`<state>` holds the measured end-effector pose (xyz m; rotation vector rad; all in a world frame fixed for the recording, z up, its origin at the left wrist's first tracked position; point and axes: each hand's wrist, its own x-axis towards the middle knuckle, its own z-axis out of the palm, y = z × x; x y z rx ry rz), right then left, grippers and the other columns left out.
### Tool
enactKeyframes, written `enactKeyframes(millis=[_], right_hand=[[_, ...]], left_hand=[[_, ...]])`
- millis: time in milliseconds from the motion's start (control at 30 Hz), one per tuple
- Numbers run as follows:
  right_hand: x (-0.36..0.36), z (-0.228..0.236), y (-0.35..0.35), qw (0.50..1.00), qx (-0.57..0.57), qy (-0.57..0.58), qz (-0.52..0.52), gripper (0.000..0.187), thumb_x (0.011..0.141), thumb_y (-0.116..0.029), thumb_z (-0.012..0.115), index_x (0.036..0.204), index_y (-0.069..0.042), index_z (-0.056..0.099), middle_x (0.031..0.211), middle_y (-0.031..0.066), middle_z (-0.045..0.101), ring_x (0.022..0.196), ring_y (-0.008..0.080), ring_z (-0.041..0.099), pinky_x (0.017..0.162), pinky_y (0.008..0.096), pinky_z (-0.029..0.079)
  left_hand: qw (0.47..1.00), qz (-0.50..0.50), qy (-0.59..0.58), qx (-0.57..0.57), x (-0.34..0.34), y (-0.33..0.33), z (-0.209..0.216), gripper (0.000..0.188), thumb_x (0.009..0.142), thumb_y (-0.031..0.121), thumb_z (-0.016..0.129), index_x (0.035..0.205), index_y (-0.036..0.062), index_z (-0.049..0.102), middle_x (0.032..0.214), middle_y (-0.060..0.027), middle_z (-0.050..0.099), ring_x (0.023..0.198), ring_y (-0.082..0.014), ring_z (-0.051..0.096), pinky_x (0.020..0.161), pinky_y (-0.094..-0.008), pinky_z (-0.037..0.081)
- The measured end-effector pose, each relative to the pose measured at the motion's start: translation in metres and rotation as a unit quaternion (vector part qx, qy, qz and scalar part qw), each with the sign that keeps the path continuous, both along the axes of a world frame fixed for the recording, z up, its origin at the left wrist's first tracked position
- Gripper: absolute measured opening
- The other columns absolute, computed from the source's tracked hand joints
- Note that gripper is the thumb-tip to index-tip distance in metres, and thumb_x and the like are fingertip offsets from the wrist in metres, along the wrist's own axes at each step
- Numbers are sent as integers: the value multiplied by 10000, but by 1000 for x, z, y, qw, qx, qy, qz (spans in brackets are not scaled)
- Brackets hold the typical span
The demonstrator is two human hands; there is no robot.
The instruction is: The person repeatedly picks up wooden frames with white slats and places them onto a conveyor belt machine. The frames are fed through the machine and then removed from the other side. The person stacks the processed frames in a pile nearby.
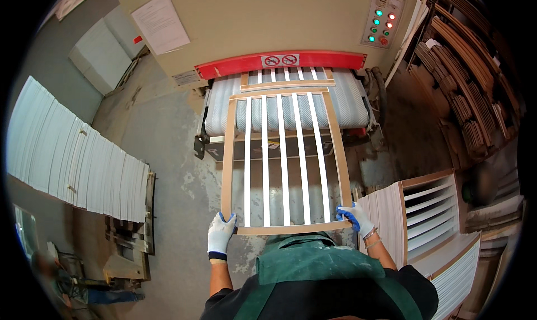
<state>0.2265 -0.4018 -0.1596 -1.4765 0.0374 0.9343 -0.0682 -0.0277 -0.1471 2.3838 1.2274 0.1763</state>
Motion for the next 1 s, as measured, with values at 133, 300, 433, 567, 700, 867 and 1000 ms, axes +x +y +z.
enactKeyframes(millis=[133,300,433,567,700,867,1000], right_hand=[[14,8,10,1000,18,-4,-3,163,871,-164,750,909,-9,722,777,50,691,671,147,661,623,271,523],[34,7,14,999,31,-7,-20,178,877,-160,745,952,1,728,792,50,693,695,152,668,641,271,530],[47,11,15,997,44,3,-56,201,895,-156,730,1009,9,718,838,54,698,751,168,690,695,282,561],[48,0,2,985,114,45,-121,290,947,-225,704,1149,-18,674,978,90,703,872,228,725,743,340,603],[44,-18,-14,971,141,92,-172,389,1003,-390,642,1242,-84,625,1072,117,688,872,253,722,739,395,615],[21,-46,-67,962,95,126,-221,373,992,-426,642,1179,-106,595,1015,136,678,783,252,700,667,376,603],[1,-35,-115,960,11,126,-248,303,992,-383,647,1123,-113,602,940,105,676,756,218,692,646,348,599]], left_hand=[[998,-58,1,32,3,19,-17,478,929,486,642,1044,22,632,1001,-218,687,978,-399,666,886,-474,524],[988,-122,52,78,20,31,-17,423,970,448,609,1131,57,631,1001,-202,666,958,-376,680,839,-466,556],[963,-202,114,140,42,41,-9,364,994,426,589,1159,104,626,1009,-198,646,940,-363,686,765,-464,578],[974,-188,75,105,57,42,-2,325,997,415,586,1165,140,627,1016,-194,637,917,-369,681,750,-469,576],[975,-186,80,93,67,60,-17,260,1003,374,582,1172,181,624,1020,-191,623,916,-381,672,764,-472,569],[960,-231,116,105,91,68,12,291,1010,410,564,1175,175,616,1048,-199,622,946,-398,662,824,-482,553],[991,-94,84,-39,120,63,49,448,984,478,584,1124,57,644,1115,-260,656,1010,-408,657,881,-474,526]])
